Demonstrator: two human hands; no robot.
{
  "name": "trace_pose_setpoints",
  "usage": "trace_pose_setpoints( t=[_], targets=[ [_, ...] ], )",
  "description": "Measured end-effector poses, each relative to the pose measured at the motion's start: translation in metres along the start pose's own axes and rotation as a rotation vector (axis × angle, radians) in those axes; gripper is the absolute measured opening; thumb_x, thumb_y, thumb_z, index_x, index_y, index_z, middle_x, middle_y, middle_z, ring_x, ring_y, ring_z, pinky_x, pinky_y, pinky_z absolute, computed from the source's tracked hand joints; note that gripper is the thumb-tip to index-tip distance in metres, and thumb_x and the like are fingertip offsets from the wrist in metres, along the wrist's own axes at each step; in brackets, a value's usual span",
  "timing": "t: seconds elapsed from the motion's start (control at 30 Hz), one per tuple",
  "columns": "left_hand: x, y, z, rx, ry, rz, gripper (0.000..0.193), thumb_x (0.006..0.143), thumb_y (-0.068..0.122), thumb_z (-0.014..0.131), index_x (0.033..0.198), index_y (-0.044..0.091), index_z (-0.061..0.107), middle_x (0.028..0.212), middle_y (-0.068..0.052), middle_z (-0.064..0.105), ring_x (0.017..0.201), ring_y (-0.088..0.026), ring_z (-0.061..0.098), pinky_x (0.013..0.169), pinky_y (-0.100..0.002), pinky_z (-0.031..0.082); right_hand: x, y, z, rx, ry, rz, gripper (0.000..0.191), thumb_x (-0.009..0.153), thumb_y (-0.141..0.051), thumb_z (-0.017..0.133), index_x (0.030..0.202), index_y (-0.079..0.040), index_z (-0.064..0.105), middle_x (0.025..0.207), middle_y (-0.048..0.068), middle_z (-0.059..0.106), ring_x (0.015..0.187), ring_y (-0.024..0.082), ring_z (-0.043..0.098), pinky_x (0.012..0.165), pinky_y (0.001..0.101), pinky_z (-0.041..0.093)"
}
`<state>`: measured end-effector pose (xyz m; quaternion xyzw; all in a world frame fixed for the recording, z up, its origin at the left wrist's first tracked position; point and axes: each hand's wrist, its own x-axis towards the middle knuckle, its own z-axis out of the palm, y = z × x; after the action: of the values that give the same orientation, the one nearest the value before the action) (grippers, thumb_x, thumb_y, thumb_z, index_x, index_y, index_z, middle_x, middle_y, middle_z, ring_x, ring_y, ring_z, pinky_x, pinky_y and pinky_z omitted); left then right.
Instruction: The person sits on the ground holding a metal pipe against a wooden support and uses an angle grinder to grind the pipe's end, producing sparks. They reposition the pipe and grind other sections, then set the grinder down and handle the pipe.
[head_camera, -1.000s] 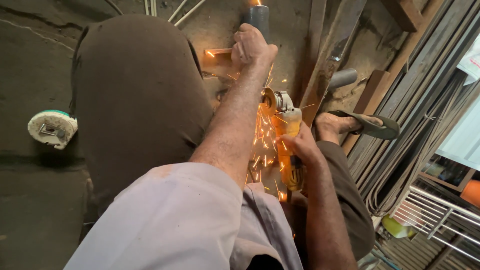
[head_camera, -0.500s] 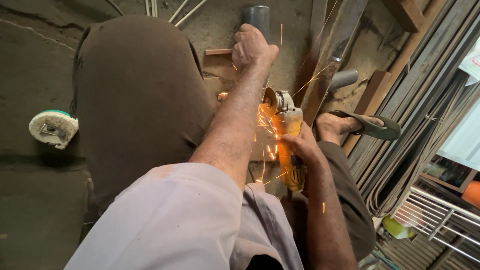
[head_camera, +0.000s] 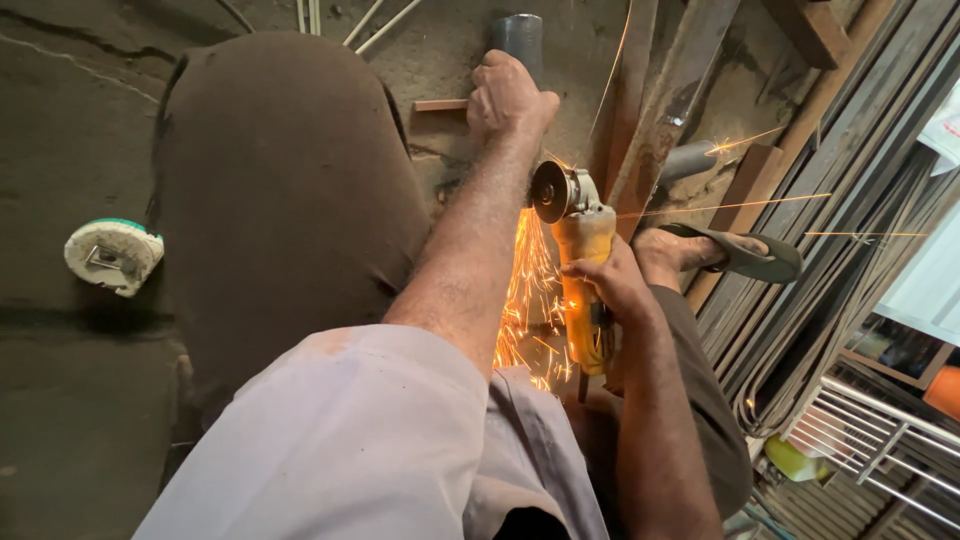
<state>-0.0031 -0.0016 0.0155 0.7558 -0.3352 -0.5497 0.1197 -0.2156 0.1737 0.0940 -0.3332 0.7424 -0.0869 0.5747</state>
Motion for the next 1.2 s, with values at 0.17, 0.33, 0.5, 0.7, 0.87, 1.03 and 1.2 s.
trace_pose_setpoints(
  t=[0.17,0.33,0.5,0.7,0.87,1.03,1.2],
  targets=[
    [0.001,-0.001,0.001,-0.028,-0.021,-0.019,0.073,0.065,0.031,0.088,0.118,0.004,0.047,0.12,-0.018,0.063,0.105,-0.037,0.071,0.081,-0.048,0.062,-0.006,-0.016,0.01,-0.051,0.047,0.074,0.062,0.074,-0.008,0.08,0.129,-0.001,0.053,0.106,0.009,0.064,0.092,0.019,0.063,0.078,0.0377,0.056],
    [0.005,-0.002,0.007,-0.015,0.029,0.001,0.069,0.065,0.028,0.086,0.117,0.003,0.048,0.118,-0.019,0.064,0.103,-0.037,0.072,0.082,-0.046,0.063,-0.01,-0.013,0.012,-0.052,0.034,0.07,0.059,0.074,-0.009,0.078,0.128,-0.002,0.053,0.107,0.008,0.064,0.09,0.018,0.065,0.075,0.0364,0.058],
    [0.007,-0.004,0.011,-0.001,0.029,0.007,0.067,0.066,0.029,0.085,0.116,0.003,0.049,0.117,-0.018,0.065,0.102,-0.037,0.072,0.082,-0.046,0.063,-0.004,0.003,0.005,-0.046,-0.007,-0.024,0.056,0.078,-0.008,0.078,0.13,0.0,0.057,0.111,0.01,0.066,0.096,0.018,0.066,0.082,0.034,0.056],
    [0.007,-0.003,0.01,-0.015,0.053,0.009,0.071,0.063,0.03,0.087,0.116,0.003,0.049,0.116,-0.018,0.065,0.101,-0.036,0.072,0.082,-0.046,0.063,0.001,0.017,0.005,0.068,-0.017,-0.008,0.056,0.078,-0.009,0.076,0.13,0.001,0.058,0.11,0.009,0.068,0.096,0.02,0.065,0.083,0.0363,0.054],
    [0.007,-0.002,0.01,-0.011,-0.021,-0.049,0.067,0.068,0.028,0.085,0.118,0.004,0.047,0.119,-0.017,0.062,0.106,-0.037,0.07,0.074,-0.055,0.062,0.002,0.015,0.006,-0.066,0.022,0.018,0.061,0.074,-0.01,0.078,0.13,-0.002,0.056,0.114,0.006,0.069,0.102,0.016,0.065,0.088,0.0326,0.054],
    [0.007,-0.002,0.011,-0.007,0.037,-0.012,0.07,0.065,0.03,0.087,0.118,0.004,0.048,0.119,-0.019,0.063,0.105,-0.037,0.071,0.086,-0.046,0.062,0.004,0.016,0.006,-0.033,0.001,0.028,0.063,0.074,-0.012,0.079,0.132,-0.001,0.057,0.114,0.005,0.069,0.102,0.016,0.065,0.089,0.033,0.053],
    [0.007,-0.002,0.011,-0.012,0.008,-0.021,0.069,0.067,0.029,0.086,0.119,0.004,0.048,0.121,-0.018,0.063,0.106,-0.037,0.071,0.085,-0.047,0.062,0.006,0.019,0.002,-0.144,0.036,0.054,0.066,0.073,-0.014,0.082,0.132,-0.002,0.054,0.113,0.005,0.068,0.1,0.016,0.064,0.088,0.0348,0.054]
  ],
)
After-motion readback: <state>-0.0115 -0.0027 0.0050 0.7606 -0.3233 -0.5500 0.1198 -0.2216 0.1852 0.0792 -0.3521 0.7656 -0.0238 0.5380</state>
